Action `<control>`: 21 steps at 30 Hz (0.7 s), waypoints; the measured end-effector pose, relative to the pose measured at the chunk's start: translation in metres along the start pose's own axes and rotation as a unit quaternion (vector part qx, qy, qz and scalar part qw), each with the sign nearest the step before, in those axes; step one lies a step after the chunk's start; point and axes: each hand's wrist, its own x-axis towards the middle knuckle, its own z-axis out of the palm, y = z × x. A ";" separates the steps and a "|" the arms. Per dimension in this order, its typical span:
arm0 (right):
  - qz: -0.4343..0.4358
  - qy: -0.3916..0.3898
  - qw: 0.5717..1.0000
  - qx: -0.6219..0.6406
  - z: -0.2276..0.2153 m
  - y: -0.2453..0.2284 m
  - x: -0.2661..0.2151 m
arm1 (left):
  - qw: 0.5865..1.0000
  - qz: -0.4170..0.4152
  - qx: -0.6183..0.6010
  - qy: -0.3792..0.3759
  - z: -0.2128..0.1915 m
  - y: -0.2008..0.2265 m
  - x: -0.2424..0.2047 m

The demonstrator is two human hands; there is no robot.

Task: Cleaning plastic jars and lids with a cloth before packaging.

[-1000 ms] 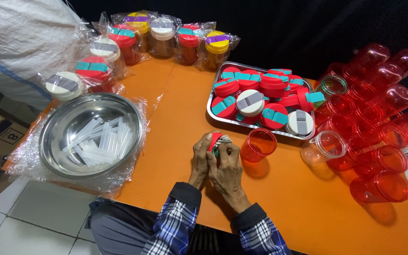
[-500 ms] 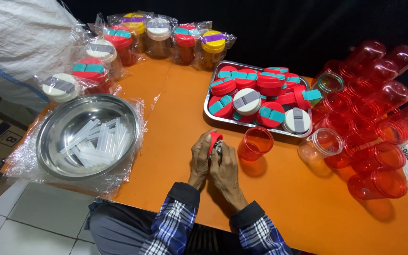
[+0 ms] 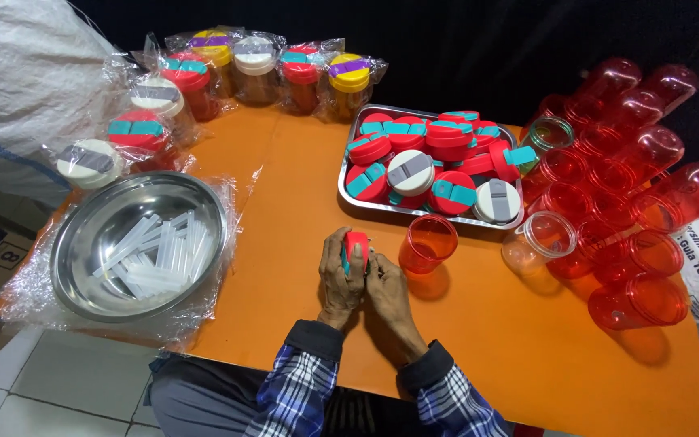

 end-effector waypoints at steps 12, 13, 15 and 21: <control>-0.211 0.168 0.939 -0.214 0.015 0.052 0.006 | 0.941 -0.300 -0.111 -0.111 -0.020 -0.001 0.012; -0.211 0.167 0.939 -0.214 0.015 0.047 0.005 | 0.941 -0.300 -0.111 -0.110 -0.019 -0.002 0.012; -0.311 0.210 0.891 -0.257 0.016 0.038 0.001 | 0.931 -0.311 -0.153 -0.112 -0.019 -0.003 0.012; -0.388 0.247 0.854 -0.244 0.010 0.033 0.001 | 0.904 -0.348 -0.227 -0.101 -0.019 -0.004 0.013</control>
